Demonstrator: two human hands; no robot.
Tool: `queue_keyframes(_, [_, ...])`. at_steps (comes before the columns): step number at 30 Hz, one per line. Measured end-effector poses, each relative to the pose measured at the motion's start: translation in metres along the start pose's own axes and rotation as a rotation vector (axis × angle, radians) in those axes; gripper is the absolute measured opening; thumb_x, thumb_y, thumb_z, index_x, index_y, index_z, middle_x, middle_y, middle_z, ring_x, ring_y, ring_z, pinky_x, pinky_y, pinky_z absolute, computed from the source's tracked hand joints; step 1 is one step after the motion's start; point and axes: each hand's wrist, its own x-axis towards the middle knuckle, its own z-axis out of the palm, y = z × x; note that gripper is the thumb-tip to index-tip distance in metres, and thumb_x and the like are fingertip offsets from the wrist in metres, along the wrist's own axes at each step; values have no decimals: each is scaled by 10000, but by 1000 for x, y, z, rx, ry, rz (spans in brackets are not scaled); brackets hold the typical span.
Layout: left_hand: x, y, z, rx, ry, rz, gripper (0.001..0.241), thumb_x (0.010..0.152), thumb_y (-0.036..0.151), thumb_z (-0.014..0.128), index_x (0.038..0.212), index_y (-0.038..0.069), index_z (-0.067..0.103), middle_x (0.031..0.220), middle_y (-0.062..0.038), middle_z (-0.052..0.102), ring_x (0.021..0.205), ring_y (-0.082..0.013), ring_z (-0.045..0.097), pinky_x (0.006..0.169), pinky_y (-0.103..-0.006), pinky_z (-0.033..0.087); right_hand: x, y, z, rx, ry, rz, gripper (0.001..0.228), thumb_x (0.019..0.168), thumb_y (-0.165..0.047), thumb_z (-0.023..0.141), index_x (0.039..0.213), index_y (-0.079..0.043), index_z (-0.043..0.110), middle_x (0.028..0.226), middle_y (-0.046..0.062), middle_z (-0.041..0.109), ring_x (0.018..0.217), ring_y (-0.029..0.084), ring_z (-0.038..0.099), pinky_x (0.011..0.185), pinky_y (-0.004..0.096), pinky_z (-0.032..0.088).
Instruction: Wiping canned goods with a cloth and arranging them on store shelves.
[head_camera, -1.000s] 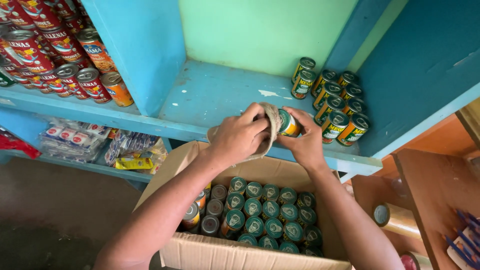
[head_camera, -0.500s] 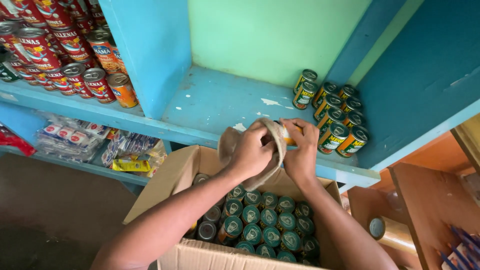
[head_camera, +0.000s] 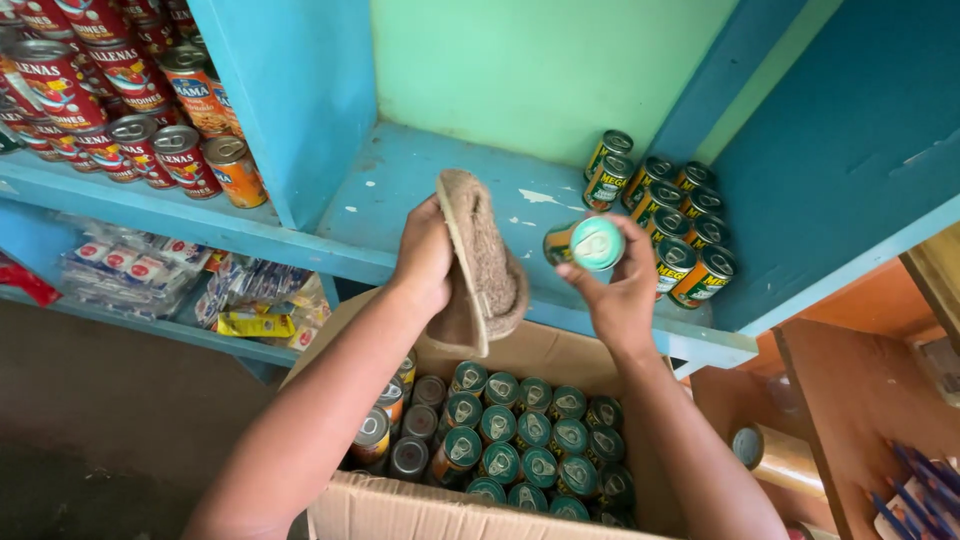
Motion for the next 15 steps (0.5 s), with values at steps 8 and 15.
queue_keyframes(8, [-10, -6, 7, 111, -69, 74, 94, 912, 152, 668, 898, 101, 746, 792, -70, 705, 746, -146, 660, 742, -299, 565, 1, -23, -3, 60, 70, 27, 799, 740, 30, 891, 1404, 18, 445, 1362, 186, 590, 1330, 255, 548, 1141, 403, 427])
queue_keyframes(15, [-4, -7, 4, 121, -72, 111, 89, 912, 162, 679, 901, 114, 753, 801, -58, 715, 734, -136, 649, 739, -296, 568, 0, -21, 6, 19, 27, -129, 692, 793, 94, 824, 1379, 22, 463, 1408, 214, 553, 1436, 343, 461, 1219, 493, 344])
